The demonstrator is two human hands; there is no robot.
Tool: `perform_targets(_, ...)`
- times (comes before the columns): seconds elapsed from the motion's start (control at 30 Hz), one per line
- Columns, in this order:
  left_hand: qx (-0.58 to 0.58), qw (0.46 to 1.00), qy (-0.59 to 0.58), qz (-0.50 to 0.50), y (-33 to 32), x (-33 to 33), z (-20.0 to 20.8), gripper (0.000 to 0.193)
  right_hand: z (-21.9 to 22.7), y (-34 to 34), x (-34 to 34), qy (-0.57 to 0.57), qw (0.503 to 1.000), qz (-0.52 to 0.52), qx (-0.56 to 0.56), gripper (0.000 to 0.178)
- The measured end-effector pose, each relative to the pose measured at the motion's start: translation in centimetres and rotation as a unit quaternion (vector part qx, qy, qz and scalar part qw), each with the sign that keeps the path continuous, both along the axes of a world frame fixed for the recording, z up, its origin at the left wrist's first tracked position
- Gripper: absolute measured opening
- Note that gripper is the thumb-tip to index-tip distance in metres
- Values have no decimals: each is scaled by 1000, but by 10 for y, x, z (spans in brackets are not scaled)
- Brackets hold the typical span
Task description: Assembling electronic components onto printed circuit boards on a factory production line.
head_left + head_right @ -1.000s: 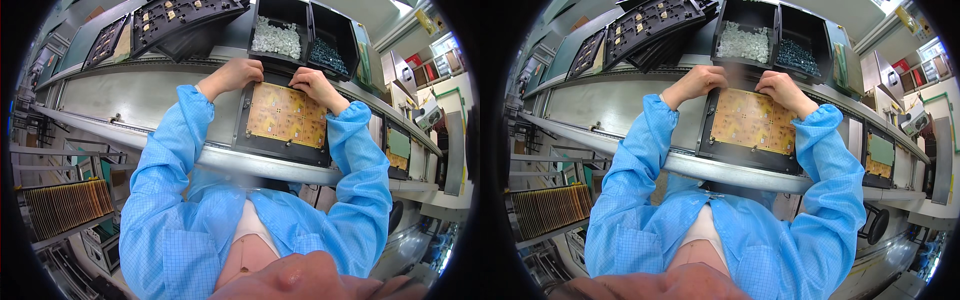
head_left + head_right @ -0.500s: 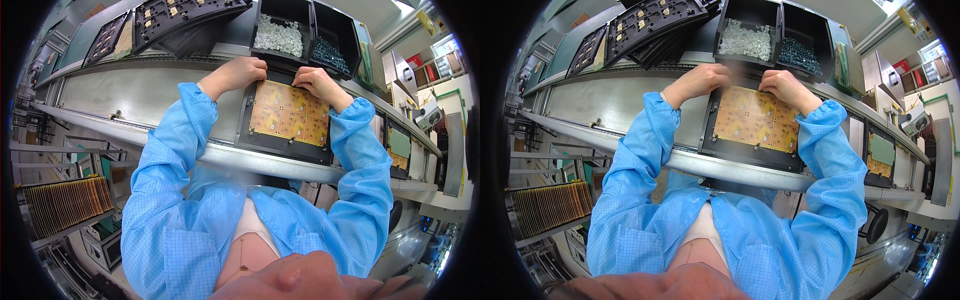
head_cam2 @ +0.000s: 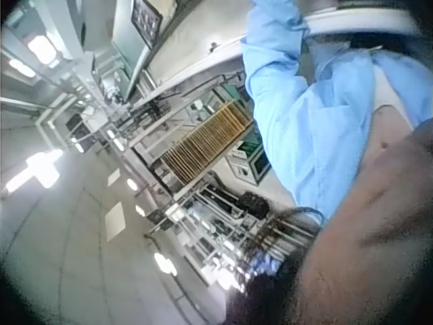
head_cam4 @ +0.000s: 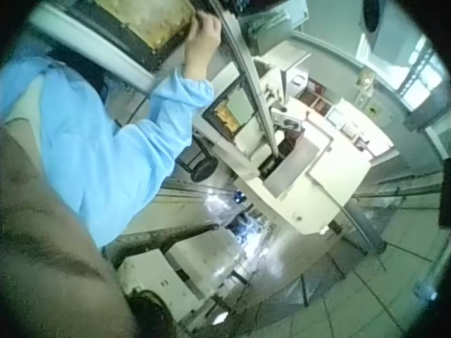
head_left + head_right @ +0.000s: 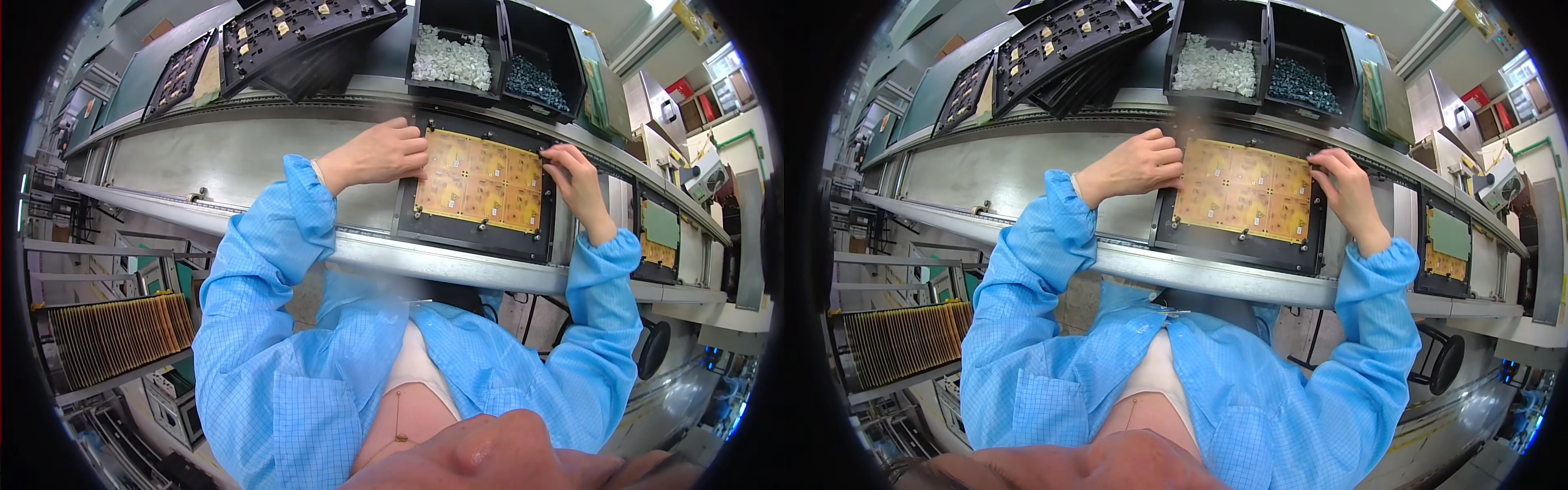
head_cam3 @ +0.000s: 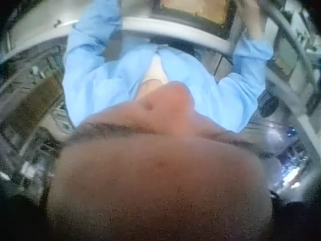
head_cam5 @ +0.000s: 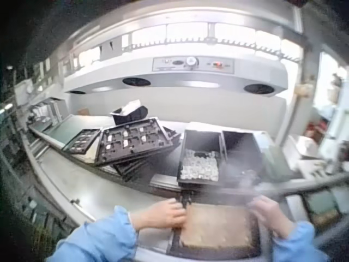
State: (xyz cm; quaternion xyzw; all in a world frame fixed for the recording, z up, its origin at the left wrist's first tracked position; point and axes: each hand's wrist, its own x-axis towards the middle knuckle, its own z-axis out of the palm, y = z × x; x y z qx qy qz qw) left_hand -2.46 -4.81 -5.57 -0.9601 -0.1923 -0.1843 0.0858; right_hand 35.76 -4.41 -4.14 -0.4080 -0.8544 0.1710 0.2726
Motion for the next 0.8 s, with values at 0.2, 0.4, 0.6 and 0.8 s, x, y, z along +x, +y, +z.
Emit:
perform_targets(0.2, 90, 996, 28, 2, -2, 13, 3, 25, -31, -35, 22, 28, 976, -214, 2, 19)
perform_targets(0.4, 78, 979, -118, 144, 36, 49, 31, 19, -41, -54, 10, 72, 958, -267, -76, 29)
perform_targets(0.6, 82, 956, -136, 247, 118, 79, 23, 7, -38, -54, -17, 114, 963, -216, -111, 33)
perform_targets(0.8, 16, 957, -48, 285, 133, 81, 27, 10, -25, -61, -53, 121, 967, -175, -142, 38)
